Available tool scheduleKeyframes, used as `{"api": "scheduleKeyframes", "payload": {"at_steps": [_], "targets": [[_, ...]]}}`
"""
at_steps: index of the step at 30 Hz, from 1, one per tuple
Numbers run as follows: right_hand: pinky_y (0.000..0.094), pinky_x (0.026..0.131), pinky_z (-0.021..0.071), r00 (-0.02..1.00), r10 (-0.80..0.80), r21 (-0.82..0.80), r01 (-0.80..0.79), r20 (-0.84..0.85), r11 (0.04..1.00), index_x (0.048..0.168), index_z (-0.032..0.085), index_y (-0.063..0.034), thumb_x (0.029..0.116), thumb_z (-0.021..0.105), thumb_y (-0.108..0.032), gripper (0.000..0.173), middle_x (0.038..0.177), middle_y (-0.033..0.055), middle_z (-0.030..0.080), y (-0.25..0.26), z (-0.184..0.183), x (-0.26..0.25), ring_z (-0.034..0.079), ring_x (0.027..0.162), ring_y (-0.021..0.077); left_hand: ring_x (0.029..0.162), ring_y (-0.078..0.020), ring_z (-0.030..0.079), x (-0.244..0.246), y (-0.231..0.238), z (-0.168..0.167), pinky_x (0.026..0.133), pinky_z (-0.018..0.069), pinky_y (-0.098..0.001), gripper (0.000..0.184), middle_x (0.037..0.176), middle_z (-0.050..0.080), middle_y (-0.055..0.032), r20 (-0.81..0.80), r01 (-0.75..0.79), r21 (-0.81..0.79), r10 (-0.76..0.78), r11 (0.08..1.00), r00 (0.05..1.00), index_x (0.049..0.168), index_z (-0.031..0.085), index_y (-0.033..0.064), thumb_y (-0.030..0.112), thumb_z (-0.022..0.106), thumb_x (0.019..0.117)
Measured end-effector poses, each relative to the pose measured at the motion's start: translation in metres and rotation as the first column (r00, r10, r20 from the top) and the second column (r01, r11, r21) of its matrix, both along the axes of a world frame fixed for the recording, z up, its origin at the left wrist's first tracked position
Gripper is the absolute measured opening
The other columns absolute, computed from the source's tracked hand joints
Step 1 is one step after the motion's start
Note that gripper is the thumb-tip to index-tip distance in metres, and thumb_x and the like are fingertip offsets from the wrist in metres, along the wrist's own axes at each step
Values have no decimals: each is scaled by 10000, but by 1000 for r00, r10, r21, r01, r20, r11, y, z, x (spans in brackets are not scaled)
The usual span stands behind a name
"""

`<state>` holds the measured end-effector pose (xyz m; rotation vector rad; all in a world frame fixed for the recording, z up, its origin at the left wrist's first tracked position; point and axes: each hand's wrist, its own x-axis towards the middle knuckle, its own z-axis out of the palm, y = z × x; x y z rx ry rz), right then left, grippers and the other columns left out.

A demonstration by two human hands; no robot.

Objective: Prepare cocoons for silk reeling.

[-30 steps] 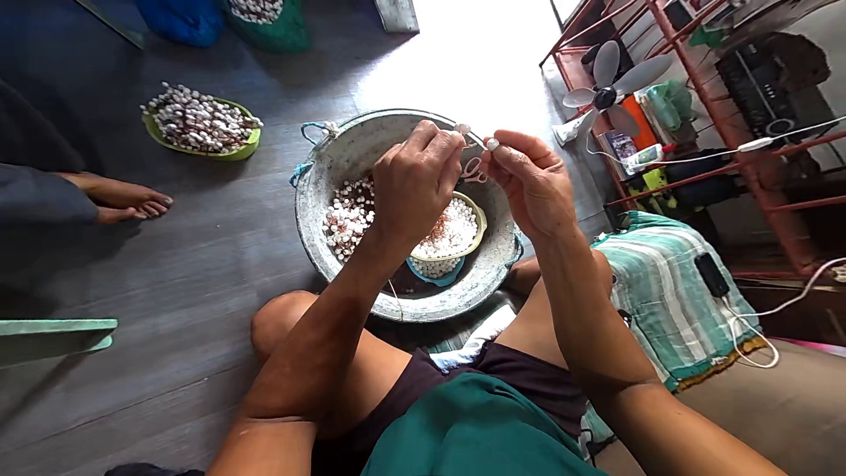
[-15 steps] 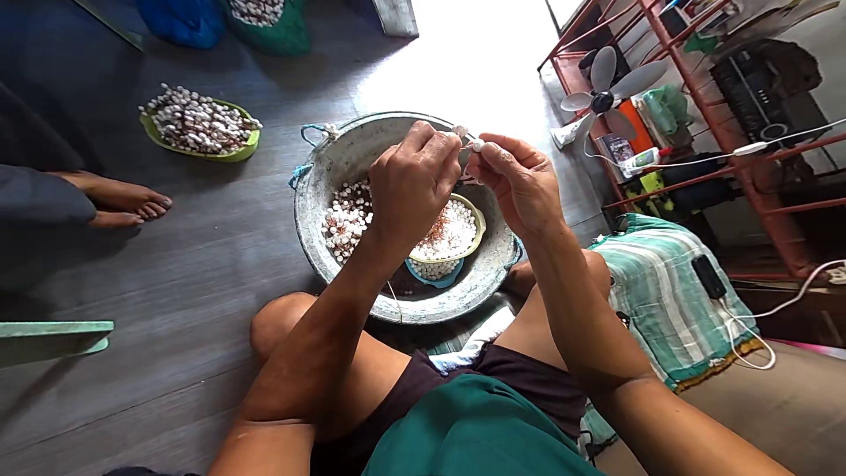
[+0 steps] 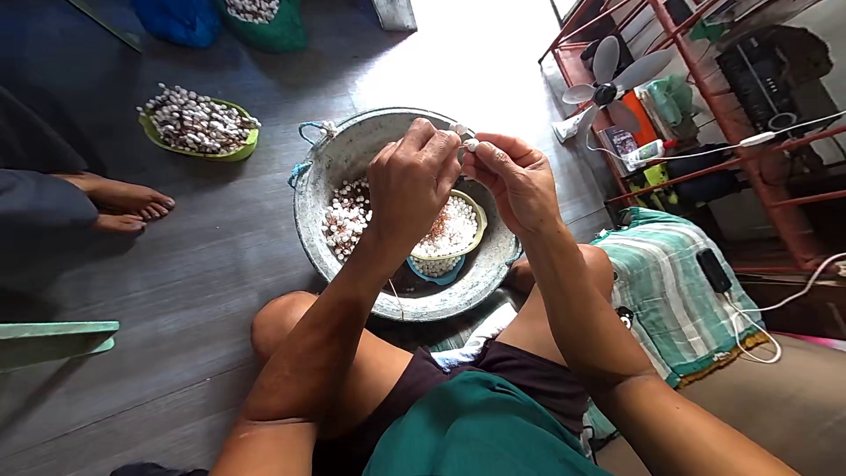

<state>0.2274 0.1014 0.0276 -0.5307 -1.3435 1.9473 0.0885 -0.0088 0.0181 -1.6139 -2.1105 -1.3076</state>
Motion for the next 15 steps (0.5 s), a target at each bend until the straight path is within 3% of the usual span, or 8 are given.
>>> {"api": "scheduleKeyframes", "payload": {"at_steps": [8,12,15], "targets": [[384,868,632,1000,-19,111,18,8,994,1147,689,83,975,649,28,185,993,172,741,2,3,0,744,875,225,721,-201,634,-1,3,2,609,494,-373,192,913,668,-68,-37,-15,5,15,1000,999,1050,767,127,202,595,1008],[391,875,630,990,-34,357,-19,140,934,1237,688,-19,999,654,-70,245,1097,115,733,-5,-3,12,731,940,207,792,-239,646,5,-11,6,642,519,-429,205,995,660,-80,-42,25,-86,-29,996,999,1097,740,111,201,576,1010],[433,833,646,985,-97,464,20,143,886,1150,737,32,953,689,-20,209,1059,162,752,11,-10,6,745,904,262,809,-206,684,1,2,-7,664,562,-418,230,1006,705,-36,-80,-32,-67,27,997,996,1086,765,172,277,576,1007]]}}
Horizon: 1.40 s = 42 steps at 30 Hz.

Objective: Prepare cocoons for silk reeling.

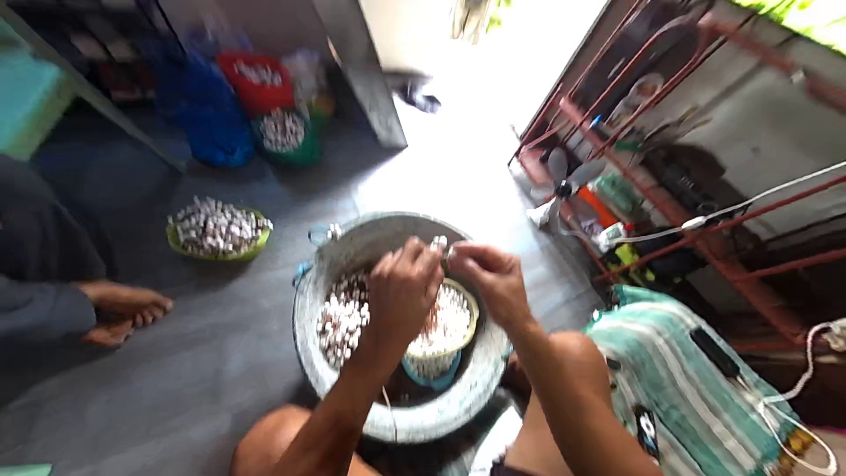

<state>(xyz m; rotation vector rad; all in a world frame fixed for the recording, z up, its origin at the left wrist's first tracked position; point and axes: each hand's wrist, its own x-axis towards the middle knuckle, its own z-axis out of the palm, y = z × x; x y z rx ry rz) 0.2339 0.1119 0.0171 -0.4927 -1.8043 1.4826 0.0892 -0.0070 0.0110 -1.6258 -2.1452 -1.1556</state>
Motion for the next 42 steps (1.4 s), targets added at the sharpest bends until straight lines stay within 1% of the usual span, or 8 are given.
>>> {"api": "scheduleKeyframes", "payload": {"at_steps": [5,14,19,21,29,34,40,42], "targets": [[346,769,650,998,-51,69,48,42,996,1097,766,9,924,734,-40,183,1016,115,753,-2,6,-6,735,828,199,770,-171,698,0,5,-5,644,583,-381,216,982,714,-27,34,-17,-6,17,1000,999,1046,764,173,267,574,1003],[344,837,646,998,-35,55,31,57,998,1094,787,-8,931,733,-53,177,1078,116,754,-5,6,-7,742,895,203,770,-106,664,-2,4,-8,655,574,-336,197,1052,694,4,194,21,12,-23,1000,981,1023,759,192,293,592,999],[346,798,651,999,-36,44,35,25,998,1084,765,32,921,737,-19,173,966,138,766,-8,10,-10,749,824,208,1002,-127,670,-5,3,-6,812,577,-341,192,1111,701,10,190,33,51,-43,998,981,1010,764,190,274,592,993],[343,790,654,999,-37,48,36,26,998,1079,762,40,922,736,-17,169,940,140,768,-9,12,-12,753,814,205,1034,-140,664,-7,2,-5,841,569,-345,199,1107,708,13,180,33,60,-43,998,983,997,765,185,271,585,997],[349,793,662,999,-27,72,25,28,997,1092,768,33,926,748,-39,182,965,132,772,-12,14,-19,759,826,207,1016,-126,672,-13,-1,-1,849,569,-344,211,1087,720,21,211,17,58,-29,998,977,987,771,185,284,585,987],[330,692,646,994,-15,237,-12,110,971,1136,747,-27,945,724,-74,198,975,64,769,-15,20,-13,731,775,141,1012,-230,683,-9,-9,11,856,580,-450,186,1098,705,-86,243,65,68,-80,996,967,1026,758,79,205,626,992],[267,726,634,997,-26,233,8,74,972,1144,730,-8,948,720,-31,198,971,71,753,-27,21,-15,724,791,123,971,-183,662,-11,-8,11,815,556,-379,142,1052,695,-52,250,72,87,-92,994,964,957,748,98,175,629,975],[299,740,645,999,-23,207,18,22,978,1106,745,26,925,737,-9,184,958,98,767,-22,19,-21,740,798,153,970,-168,660,-12,-5,9,824,554,-360,150,1043,694,-45,249,68,93,-90,993,964,951,747,103,178,622,983]]}}
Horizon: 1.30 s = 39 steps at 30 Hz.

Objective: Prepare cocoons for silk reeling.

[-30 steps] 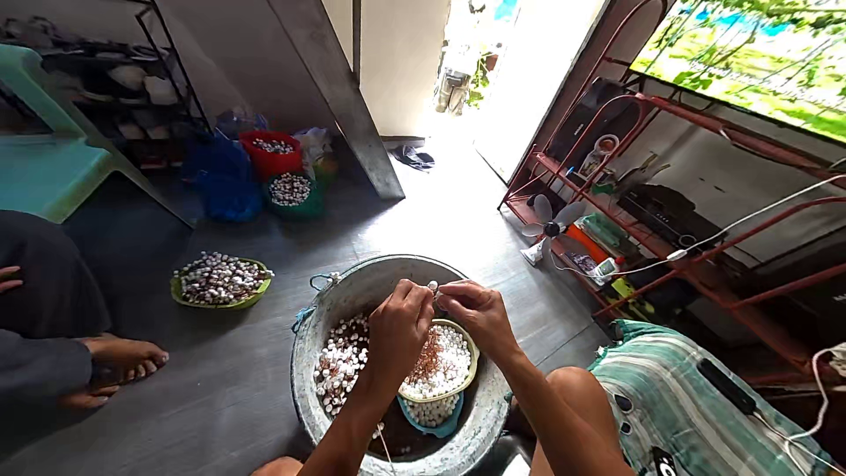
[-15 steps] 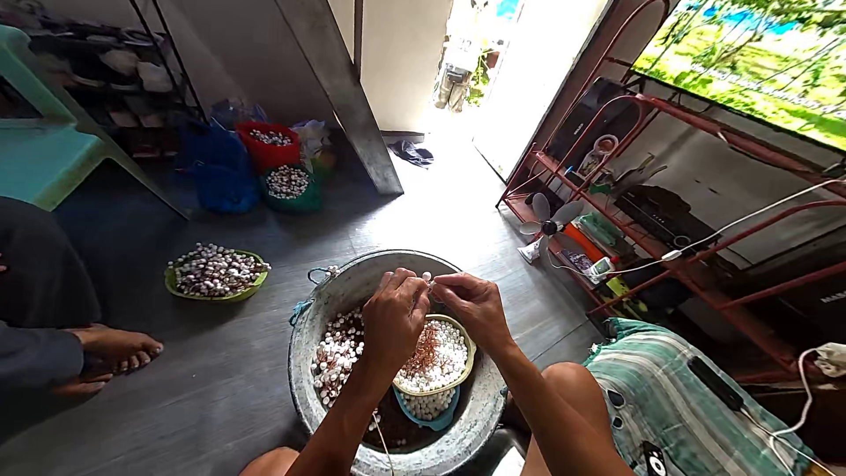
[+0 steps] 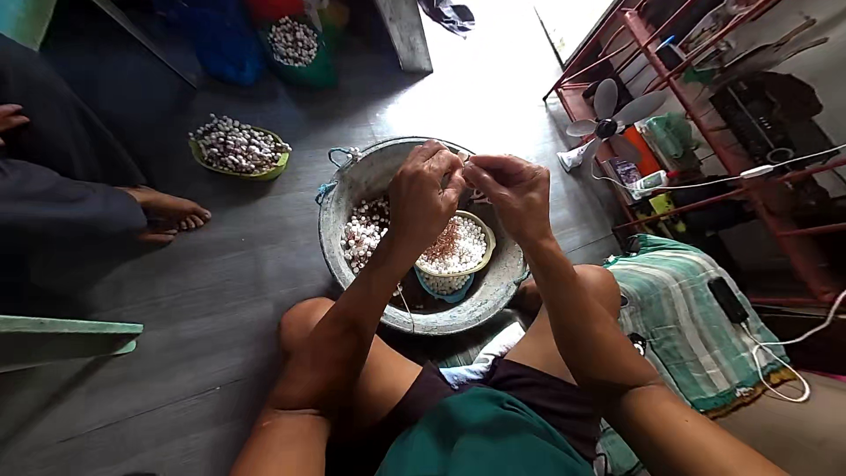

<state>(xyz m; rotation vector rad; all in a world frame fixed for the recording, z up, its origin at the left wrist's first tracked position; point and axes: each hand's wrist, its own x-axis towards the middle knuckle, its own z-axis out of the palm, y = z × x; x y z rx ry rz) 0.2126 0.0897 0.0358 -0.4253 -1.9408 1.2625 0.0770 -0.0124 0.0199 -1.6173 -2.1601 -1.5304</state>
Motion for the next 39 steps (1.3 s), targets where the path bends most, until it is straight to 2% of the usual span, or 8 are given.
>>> {"api": "scheduleKeyframes", "payload": {"at_steps": [17,20,22,24,25,27,31,39], "targets": [[301,738,652,997,-72,54,70,36,996,1056,775,-1,919,764,-63,151,947,82,762,3,-8,-10,738,792,143,1007,-223,655,3,2,-3,843,550,-390,152,1037,682,-82,-83,-20,-42,16,999,996,941,734,69,136,602,976],[288,700,644,995,-83,115,76,49,990,1127,749,-28,947,742,-79,187,952,75,747,-5,-7,3,726,767,143,943,-140,667,-2,6,-7,818,563,-326,132,1044,698,-51,82,22,-10,-21,1000,996,969,755,85,148,639,967],[277,630,620,989,-138,190,124,60,974,1212,694,-45,984,707,-122,241,928,72,734,-12,3,16,706,715,135,825,-80,675,-9,8,-6,724,585,-249,106,999,708,-19,424,87,114,-128,990,896,1011,751,61,126,674,978],[275,637,608,980,-196,127,191,31,973,1208,679,-61,1018,663,-167,218,930,52,713,-14,6,25,688,727,121,807,-124,698,-13,11,-7,730,602,-297,104,960,734,-44,769,83,308,-299,948,565,1059,719,22,61,666,979],[283,649,599,982,-187,19,186,24,982,1179,678,-74,1028,645,-188,192,923,41,700,-15,2,26,672,730,119,862,-148,706,-14,13,-10,780,606,-328,105,975,734,-49,844,58,367,-358,928,399,1064,715,40,66,649,988],[345,744,625,993,-78,-230,97,90,968,1229,682,-75,1013,667,-202,251,988,59,730,-16,-12,25,707,806,149,983,-183,690,-11,18,-18,861,587,-375,128,1051,715,-56,878,52,429,-430,902,208,1087,709,75,112,613,1012],[351,826,627,997,74,-428,-64,5,902,1332,655,-107,1014,666,-178,326,1087,64,735,-23,-23,14,724,878,152,973,-142,669,8,30,-29,869,573,-342,127,1061,699,-44,861,129,455,-473,881,187,1074,698,78,133,602,1012],[318,788,627,985,70,-491,-141,-160,860,1228,710,-64,1013,662,-133,231,1027,75,738,-5,-24,25,714,815,132,846,-98,666,26,25,-26,704,585,-280,186,1035,694,-23,817,324,424,-512,846,265,1154,696,166,237,548,1068]]}}
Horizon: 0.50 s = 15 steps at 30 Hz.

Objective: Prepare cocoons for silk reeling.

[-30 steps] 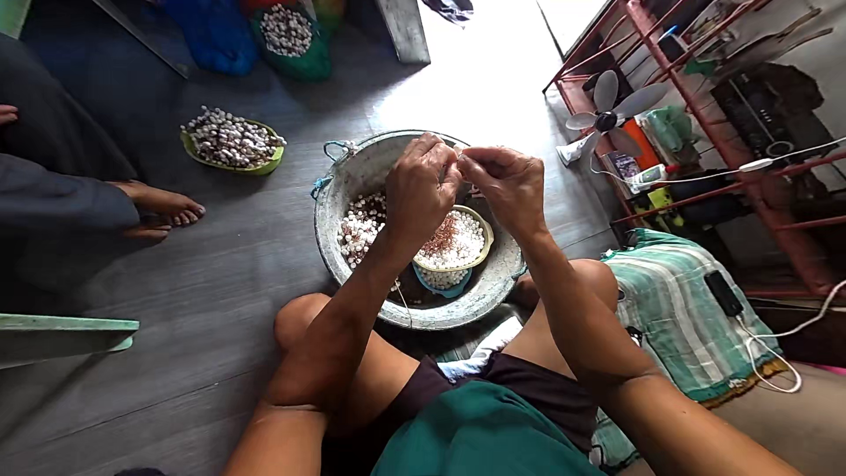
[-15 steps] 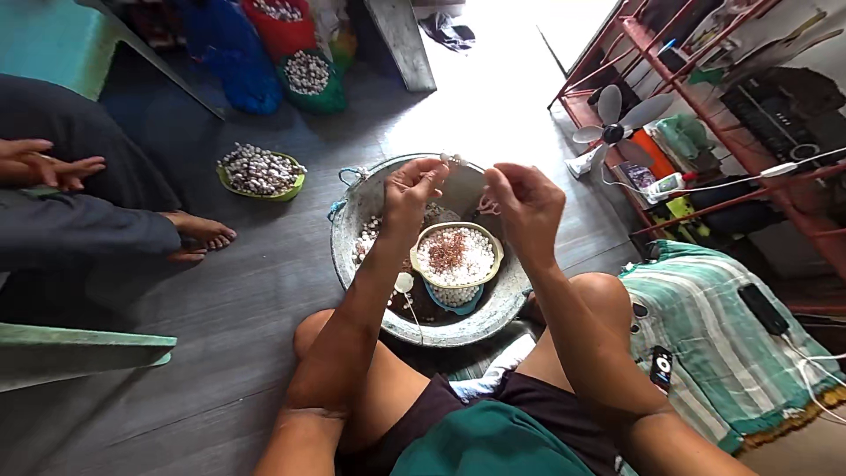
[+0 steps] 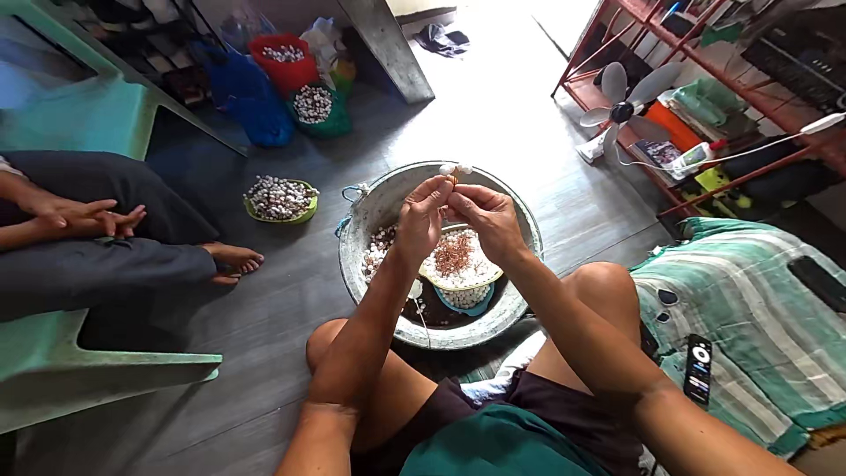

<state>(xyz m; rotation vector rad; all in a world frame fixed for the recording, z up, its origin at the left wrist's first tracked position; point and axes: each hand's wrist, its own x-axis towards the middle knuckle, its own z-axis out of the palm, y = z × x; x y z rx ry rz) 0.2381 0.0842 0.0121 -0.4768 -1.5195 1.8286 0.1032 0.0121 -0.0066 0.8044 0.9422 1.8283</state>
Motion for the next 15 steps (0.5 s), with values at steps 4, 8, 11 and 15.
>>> {"api": "scheduleKeyframes", "payload": {"at_steps": [4,8,11,15], "targets": [[310,791,627,999,4,-1,-4,-49,1000,1188,726,-59,1007,667,-118,199,1008,65,743,24,0,11,716,819,127,958,-137,683,6,15,2,873,582,-347,215,1115,709,-44,42,17,-10,-16,1000,999,1205,717,131,183,585,1043],[311,798,629,993,-77,80,84,-88,993,1151,733,-3,973,691,-48,188,992,78,759,59,-4,18,727,828,143,1093,-191,678,10,24,10,952,564,-398,361,1290,672,-61,-156,-85,-90,70,992,985,1410,590,133,170,437,1085],[320,816,638,991,-108,164,121,-83,979,1135,735,22,952,713,-33,193,1027,89,761,86,-15,21,737,863,154,1115,-256,680,-2,39,21,951,577,-433,378,1301,664,-134,-345,-176,-8,163,984,924,1403,573,14,101,407,1075],[318,820,640,992,-123,211,129,-42,969,1124,744,22,954,716,-49,187,1036,90,752,102,-29,24,735,881,155,1166,-281,667,-3,57,24,976,575,-447,324,1320,658,-173,-541,-178,143,228,974,809,1342,599,-55,30,482,1052]]}}
